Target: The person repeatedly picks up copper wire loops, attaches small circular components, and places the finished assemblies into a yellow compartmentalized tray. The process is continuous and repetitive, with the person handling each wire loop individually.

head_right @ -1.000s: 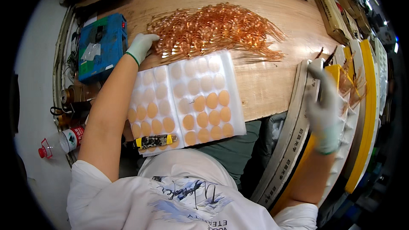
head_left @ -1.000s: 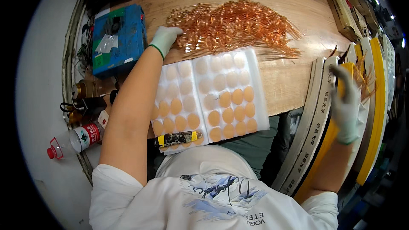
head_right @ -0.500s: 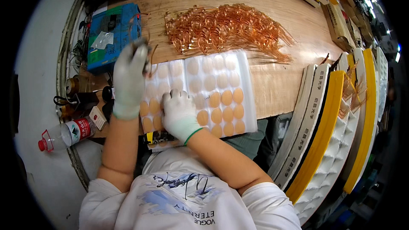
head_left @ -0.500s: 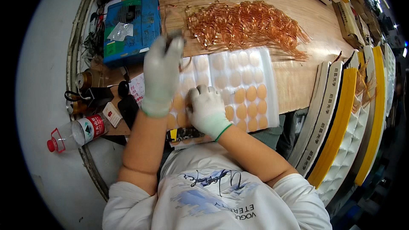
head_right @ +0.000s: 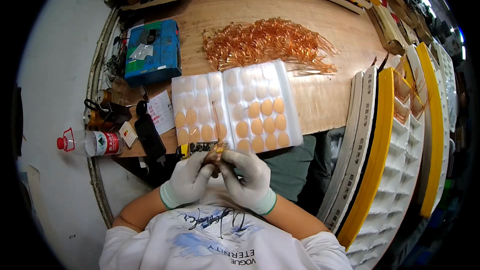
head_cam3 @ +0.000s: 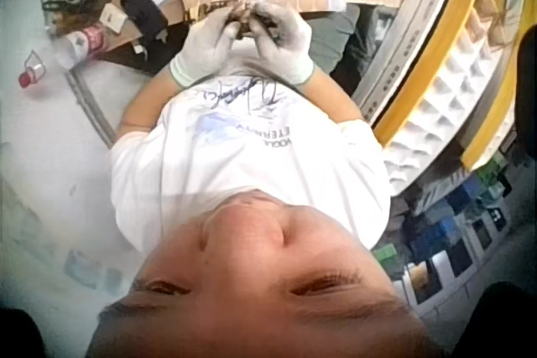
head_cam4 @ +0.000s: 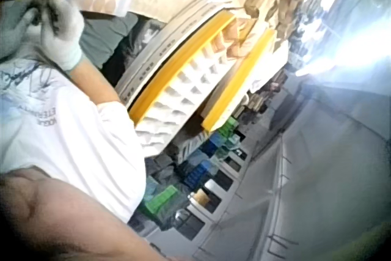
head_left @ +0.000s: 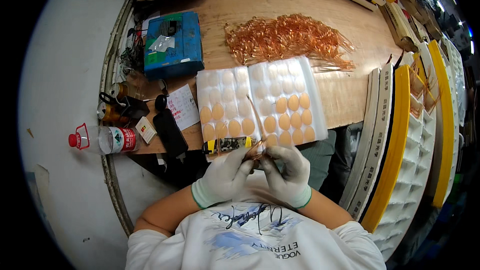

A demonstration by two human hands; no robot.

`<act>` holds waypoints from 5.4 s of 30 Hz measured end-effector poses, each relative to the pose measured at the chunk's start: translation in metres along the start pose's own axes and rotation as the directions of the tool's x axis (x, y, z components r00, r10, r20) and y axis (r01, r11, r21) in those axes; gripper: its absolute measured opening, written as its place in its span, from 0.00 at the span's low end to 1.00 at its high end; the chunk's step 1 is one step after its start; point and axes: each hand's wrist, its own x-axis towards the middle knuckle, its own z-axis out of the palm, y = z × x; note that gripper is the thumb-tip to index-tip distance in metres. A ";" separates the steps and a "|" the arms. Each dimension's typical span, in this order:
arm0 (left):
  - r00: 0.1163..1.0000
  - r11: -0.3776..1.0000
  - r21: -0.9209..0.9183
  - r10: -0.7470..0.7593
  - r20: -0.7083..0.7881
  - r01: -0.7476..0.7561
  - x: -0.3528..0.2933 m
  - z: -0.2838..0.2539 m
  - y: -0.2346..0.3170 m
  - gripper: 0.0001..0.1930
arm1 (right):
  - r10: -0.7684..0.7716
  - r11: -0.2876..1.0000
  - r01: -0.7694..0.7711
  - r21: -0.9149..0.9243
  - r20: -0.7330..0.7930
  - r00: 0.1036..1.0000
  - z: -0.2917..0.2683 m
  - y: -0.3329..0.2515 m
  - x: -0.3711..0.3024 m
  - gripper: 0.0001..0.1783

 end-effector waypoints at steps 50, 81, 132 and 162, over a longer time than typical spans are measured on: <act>0.992 0.986 0.145 0.090 -0.091 -0.076 -0.013 0.018 0.048 0.12 | 0.420 0.895 -0.446 -0.010 0.357 0.834 -0.047 -0.042 0.007 0.14; 0.992 0.996 -0.072 0.056 0.115 -0.048 0.102 0.036 0.035 0.09 | 0.157 0.981 -0.134 -0.137 0.176 0.972 -0.157 -0.055 -0.029 0.07; 0.978 0.809 -0.568 -0.205 -0.028 0.153 0.010 0.029 0.019 0.14 | 0.327 0.870 -0.392 0.301 0.243 0.913 -0.036 -0.002 -0.032 0.16; 0.982 0.936 0.315 -0.111 -0.155 0.155 -0.090 0.006 -0.084 0.12 | 0.230 0.973 -0.217 -0.082 0.204 0.952 -0.055 -0.024 -0.030 0.10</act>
